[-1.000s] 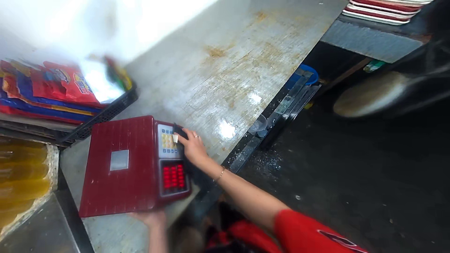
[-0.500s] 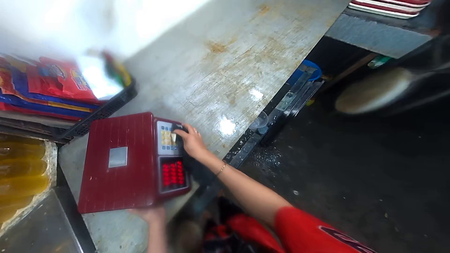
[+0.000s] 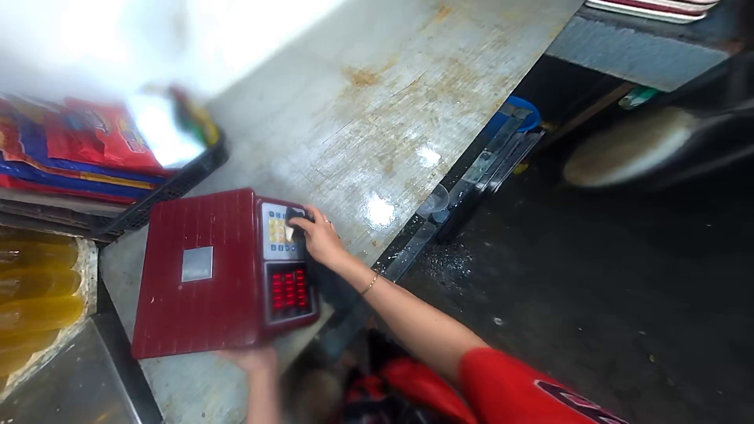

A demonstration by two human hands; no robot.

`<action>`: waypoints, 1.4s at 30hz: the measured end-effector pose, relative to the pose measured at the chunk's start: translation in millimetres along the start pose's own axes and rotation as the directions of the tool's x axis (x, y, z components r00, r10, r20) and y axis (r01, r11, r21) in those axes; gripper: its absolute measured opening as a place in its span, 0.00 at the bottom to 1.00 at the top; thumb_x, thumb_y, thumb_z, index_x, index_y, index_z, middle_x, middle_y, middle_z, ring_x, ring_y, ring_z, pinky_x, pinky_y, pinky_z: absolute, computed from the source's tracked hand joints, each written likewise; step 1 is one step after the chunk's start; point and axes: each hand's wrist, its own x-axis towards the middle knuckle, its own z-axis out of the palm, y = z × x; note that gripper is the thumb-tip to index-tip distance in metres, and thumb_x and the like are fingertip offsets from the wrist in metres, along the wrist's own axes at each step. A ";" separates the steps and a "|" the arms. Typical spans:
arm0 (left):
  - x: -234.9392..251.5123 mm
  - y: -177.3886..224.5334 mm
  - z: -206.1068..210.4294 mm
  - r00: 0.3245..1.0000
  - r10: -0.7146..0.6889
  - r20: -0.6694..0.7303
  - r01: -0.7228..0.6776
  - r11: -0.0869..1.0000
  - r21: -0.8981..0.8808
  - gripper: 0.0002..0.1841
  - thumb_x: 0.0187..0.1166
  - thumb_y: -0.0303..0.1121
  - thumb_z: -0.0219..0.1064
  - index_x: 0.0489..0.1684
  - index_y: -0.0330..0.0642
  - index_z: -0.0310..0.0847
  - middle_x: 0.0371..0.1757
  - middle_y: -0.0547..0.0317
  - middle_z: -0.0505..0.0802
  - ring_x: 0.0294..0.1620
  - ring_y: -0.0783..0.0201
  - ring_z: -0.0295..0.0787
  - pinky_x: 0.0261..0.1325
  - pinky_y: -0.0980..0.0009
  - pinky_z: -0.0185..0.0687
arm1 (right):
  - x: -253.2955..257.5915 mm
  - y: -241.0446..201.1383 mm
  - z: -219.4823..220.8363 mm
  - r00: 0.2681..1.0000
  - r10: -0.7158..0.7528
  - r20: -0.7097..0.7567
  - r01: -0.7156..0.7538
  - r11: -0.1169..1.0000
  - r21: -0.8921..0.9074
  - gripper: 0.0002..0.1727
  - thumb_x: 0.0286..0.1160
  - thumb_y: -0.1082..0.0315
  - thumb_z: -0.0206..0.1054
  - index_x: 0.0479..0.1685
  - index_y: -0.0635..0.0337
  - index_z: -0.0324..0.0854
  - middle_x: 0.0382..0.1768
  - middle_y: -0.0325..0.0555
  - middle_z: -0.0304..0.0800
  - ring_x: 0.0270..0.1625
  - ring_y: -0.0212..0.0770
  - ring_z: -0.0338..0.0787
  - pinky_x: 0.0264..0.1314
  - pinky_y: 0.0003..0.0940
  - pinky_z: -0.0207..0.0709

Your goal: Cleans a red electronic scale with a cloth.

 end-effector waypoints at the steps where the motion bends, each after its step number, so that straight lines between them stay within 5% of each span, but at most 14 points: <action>1: -0.9 0.5 -0.5 1.000 0.000 0.001 0.000 1.000 0.001 0.42 0.82 0.74 0.28 0.79 0.53 0.62 0.63 0.65 0.89 0.67 0.67 0.86 0.66 0.58 0.85 | 1.6 1.7 1.0 1.000 -0.011 -0.004 0.011 1.000 0.015 0.26 0.81 0.79 0.57 0.68 0.41 0.87 0.88 0.55 0.64 0.83 0.64 0.71 0.78 0.66 0.67; 5: -0.6 1.9 -1.4 0.999 0.008 0.031 -0.008 1.000 0.010 0.41 0.83 0.73 0.27 0.82 0.54 0.59 0.67 0.65 0.87 0.70 0.68 0.84 0.68 0.58 0.84 | -56.5 5.9 23.3 0.973 -0.230 0.025 0.227 0.969 0.092 0.22 0.81 0.78 0.55 0.64 0.52 0.89 0.76 0.59 0.79 0.81 0.60 0.75 0.81 0.60 0.69; 8: -0.9 1.5 -0.3 0.998 0.041 0.046 -0.043 0.998 0.039 0.42 0.82 0.74 0.30 0.84 0.52 0.56 0.68 0.64 0.86 0.71 0.67 0.83 0.70 0.58 0.82 | -108.0 -6.7 49.8 0.851 -0.523 -0.044 0.523 0.840 0.145 0.26 0.74 0.83 0.61 0.67 0.50 0.88 0.71 0.58 0.85 0.79 0.60 0.80 0.79 0.62 0.73; 11: 0.4 1.2 -2.4 0.999 0.015 0.051 -0.017 0.999 0.032 0.43 0.80 0.76 0.28 0.83 0.55 0.59 0.68 0.63 0.87 0.71 0.65 0.83 0.69 0.55 0.83 | -51.7 -0.6 44.1 0.759 -0.648 -0.065 0.651 0.758 0.033 0.23 0.84 0.76 0.56 0.74 0.52 0.84 0.78 0.51 0.81 0.84 0.53 0.76 0.86 0.57 0.67; 16: -2.1 1.0 -1.2 1.000 0.022 0.018 -0.023 0.999 0.033 0.43 0.82 0.74 0.24 0.83 0.53 0.58 0.68 0.64 0.87 0.71 0.65 0.83 0.69 0.57 0.83 | 28.5 52.4 48.3 0.960 -0.237 -0.147 0.260 0.952 0.161 0.32 0.95 0.58 0.42 0.89 0.73 0.59 0.92 0.65 0.52 0.96 0.60 0.49 0.98 0.57 0.37; 18: -1.3 -0.5 0.5 1.000 0.025 0.006 -0.025 0.999 0.028 0.44 0.81 0.74 0.25 0.83 0.52 0.58 0.68 0.63 0.87 0.71 0.65 0.83 0.69 0.56 0.83 | -31.2 25.7 65.5 0.968 -0.197 -0.157 0.228 0.950 0.213 0.32 0.93 0.58 0.43 0.85 0.77 0.64 0.90 0.69 0.57 0.95 0.64 0.51 0.97 0.60 0.40; 21: -1.2 -0.4 -2.3 0.999 0.029 0.034 -0.031 0.998 0.061 0.45 0.81 0.75 0.23 0.86 0.51 0.55 0.71 0.61 0.85 0.73 0.64 0.82 0.71 0.55 0.81 | -103.7 -15.5 79.5 0.900 -0.414 -0.141 0.435 0.876 0.210 0.27 0.91 0.63 0.48 0.79 0.71 0.75 0.87 0.63 0.67 0.92 0.62 0.60 0.93 0.65 0.47; 24: 0.5 -1.1 -1.6 0.999 0.029 0.039 -0.032 0.996 0.078 0.45 0.81 0.74 0.22 0.84 0.51 0.55 0.69 0.62 0.86 0.71 0.65 0.83 0.69 0.56 0.83 | -44.4 -13.3 65.8 0.873 -0.458 -0.166 0.476 0.876 0.085 0.28 0.93 0.62 0.43 0.84 0.65 0.70 0.88 0.57 0.67 0.92 0.56 0.61 0.94 0.62 0.48; 27: -3.7 0.9 2.1 0.998 0.042 0.048 -0.045 0.997 0.056 0.43 0.80 0.76 0.27 0.80 0.53 0.61 0.64 0.67 0.89 0.68 0.67 0.85 0.67 0.58 0.85 | 28.4 26.5 58.5 0.959 -0.158 -0.236 0.204 0.961 0.186 0.31 0.94 0.59 0.41 0.90 0.66 0.60 0.92 0.60 0.55 0.96 0.55 0.51 0.97 0.55 0.43; 30: -1.5 1.4 4.7 0.998 0.048 0.035 -0.050 0.998 0.036 0.43 0.80 0.76 0.27 0.79 0.54 0.62 0.64 0.67 0.90 0.67 0.67 0.86 0.66 0.58 0.86 | -13.0 14.6 70.0 0.964 -0.050 -0.260 0.102 0.976 0.191 0.34 0.92 0.58 0.38 0.90 0.70 0.57 0.91 0.67 0.55 0.95 0.62 0.51 0.97 0.58 0.42; 34: -2.5 4.4 4.9 0.981 0.165 0.099 -0.179 0.973 0.149 0.42 0.87 0.68 0.25 0.87 0.42 0.46 0.73 0.62 0.82 0.74 0.71 0.79 0.73 0.65 0.79 | -70.0 -37.6 77.5 0.912 -0.361 -0.194 0.393 0.905 0.165 0.27 0.91 0.64 0.47 0.79 0.69 0.75 0.85 0.59 0.70 0.91 0.59 0.63 0.93 0.62 0.49; 36: -1.7 3.7 6.2 0.993 0.100 0.056 -0.107 0.985 0.138 0.43 0.84 0.70 0.23 0.86 0.46 0.52 0.72 0.61 0.83 0.73 0.68 0.80 0.71 0.61 0.80 | -34.8 -38.9 65.6 0.897 -0.406 -0.173 0.433 0.887 0.163 0.25 0.91 0.64 0.47 0.77 0.67 0.78 0.86 0.54 0.71 0.92 0.54 0.63 0.95 0.57 0.49; 40: 0.8 -1.8 1.1 0.999 0.040 0.020 -0.042 0.997 0.061 0.46 0.79 0.77 0.23 0.84 0.54 0.58 0.70 0.62 0.86 0.72 0.63 0.83 0.69 0.53 0.82 | 17.1 -22.1 53.6 0.978 -0.126 -0.165 0.166 0.954 0.250 0.29 0.95 0.61 0.42 0.89 0.65 0.64 0.92 0.56 0.59 0.96 0.52 0.51 0.98 0.53 0.38; 42: 1.3 -1.9 2.1 0.997 0.063 0.035 -0.065 0.996 0.060 0.46 0.79 0.77 0.25 0.84 0.53 0.58 0.70 0.63 0.86 0.72 0.64 0.83 0.69 0.55 0.83 | -10.4 -31.6 59.8 0.975 -0.169 -0.146 0.200 0.954 0.226 0.30 0.94 0.62 0.42 0.88 0.69 0.62 0.91 0.60 0.59 0.96 0.57 0.51 0.98 0.57 0.37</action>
